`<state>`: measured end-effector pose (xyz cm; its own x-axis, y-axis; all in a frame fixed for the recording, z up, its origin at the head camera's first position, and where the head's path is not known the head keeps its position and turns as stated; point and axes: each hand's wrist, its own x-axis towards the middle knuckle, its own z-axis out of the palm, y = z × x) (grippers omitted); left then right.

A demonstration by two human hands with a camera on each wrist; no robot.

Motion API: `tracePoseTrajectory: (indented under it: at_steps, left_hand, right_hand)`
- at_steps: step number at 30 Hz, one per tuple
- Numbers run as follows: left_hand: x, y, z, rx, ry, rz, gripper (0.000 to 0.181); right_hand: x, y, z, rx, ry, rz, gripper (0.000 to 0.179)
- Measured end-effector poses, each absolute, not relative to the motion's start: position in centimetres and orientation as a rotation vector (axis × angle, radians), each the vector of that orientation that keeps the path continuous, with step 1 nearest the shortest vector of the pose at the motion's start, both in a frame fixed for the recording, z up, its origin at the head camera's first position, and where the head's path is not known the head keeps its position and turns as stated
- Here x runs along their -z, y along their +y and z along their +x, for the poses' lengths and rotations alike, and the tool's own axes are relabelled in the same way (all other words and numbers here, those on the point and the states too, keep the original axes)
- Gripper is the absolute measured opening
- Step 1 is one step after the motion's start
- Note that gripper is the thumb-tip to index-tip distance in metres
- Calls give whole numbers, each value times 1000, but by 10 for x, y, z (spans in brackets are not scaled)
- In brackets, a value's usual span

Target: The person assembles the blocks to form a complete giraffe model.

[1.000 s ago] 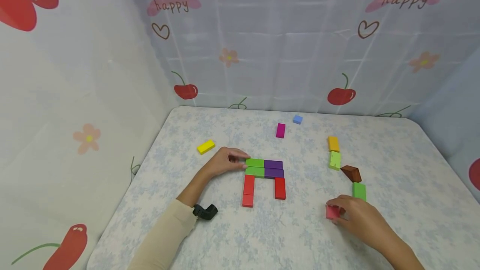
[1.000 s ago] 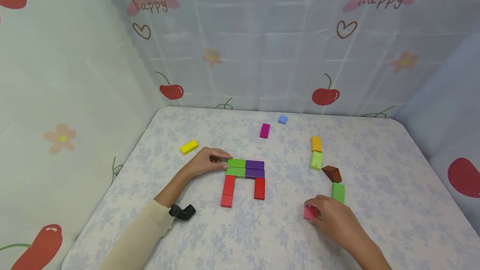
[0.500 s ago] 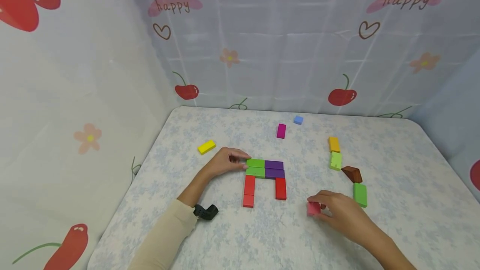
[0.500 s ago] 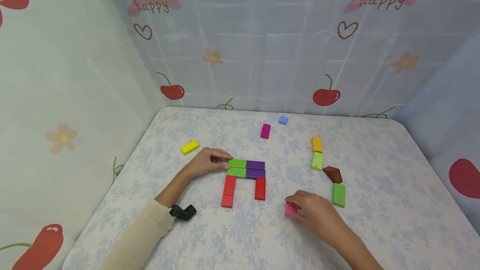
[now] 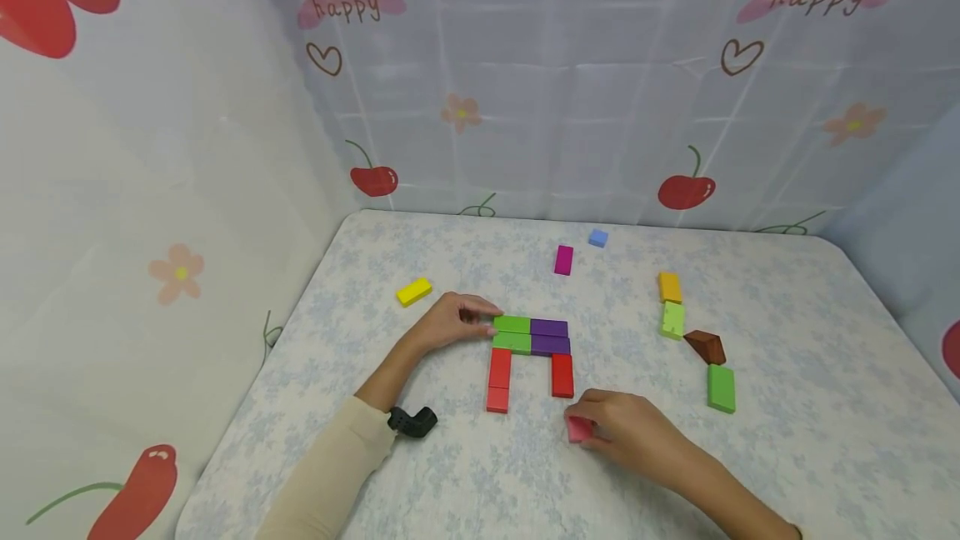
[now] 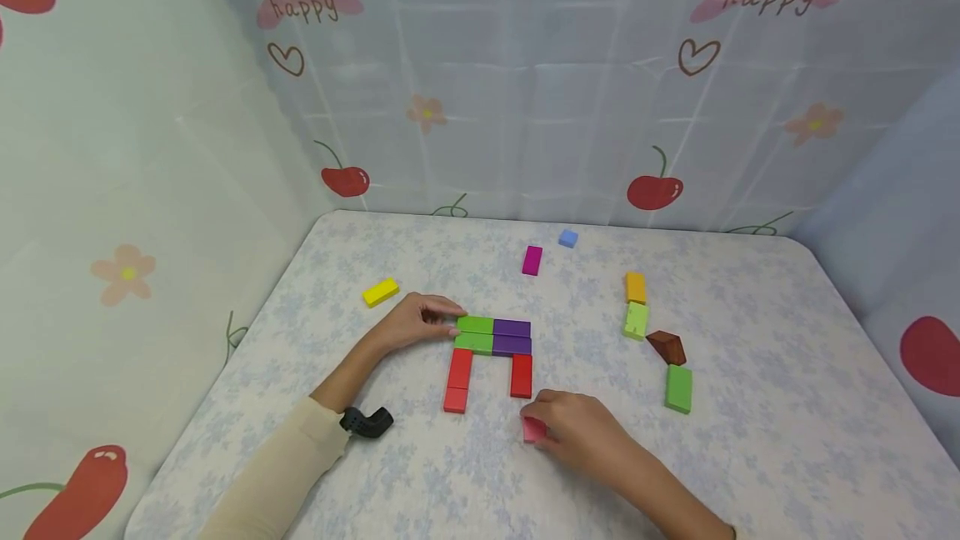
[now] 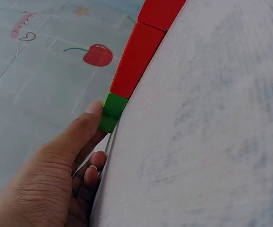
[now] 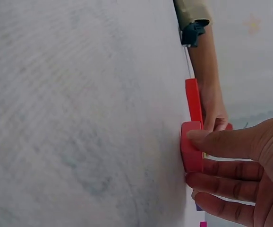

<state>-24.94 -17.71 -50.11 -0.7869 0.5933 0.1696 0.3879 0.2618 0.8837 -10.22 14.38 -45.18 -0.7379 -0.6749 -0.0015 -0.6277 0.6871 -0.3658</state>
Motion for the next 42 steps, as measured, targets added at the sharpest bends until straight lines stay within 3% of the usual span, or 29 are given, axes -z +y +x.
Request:
tracePoseTrajectory:
  at_steps: [6, 11, 19, 42]
  left_hand:
    - [524, -179, -261, -1528, 2372, 894, 34]
    - [525, -180, -263, -1552, 2352, 890, 33]
    - [522, -183, -262, -1546, 2347, 907, 32]
    - [525, -181, -263, -1545, 2346, 917, 32]
  right_hand:
    - [454, 144, -101, 515, 2773, -1020, 36]
    - [451, 157, -97, 557, 2808, -989, 28]
    - [458, 170, -92, 683, 2689, -1137, 23]
    - [463, 153, -102, 615, 2701, -1174, 35]
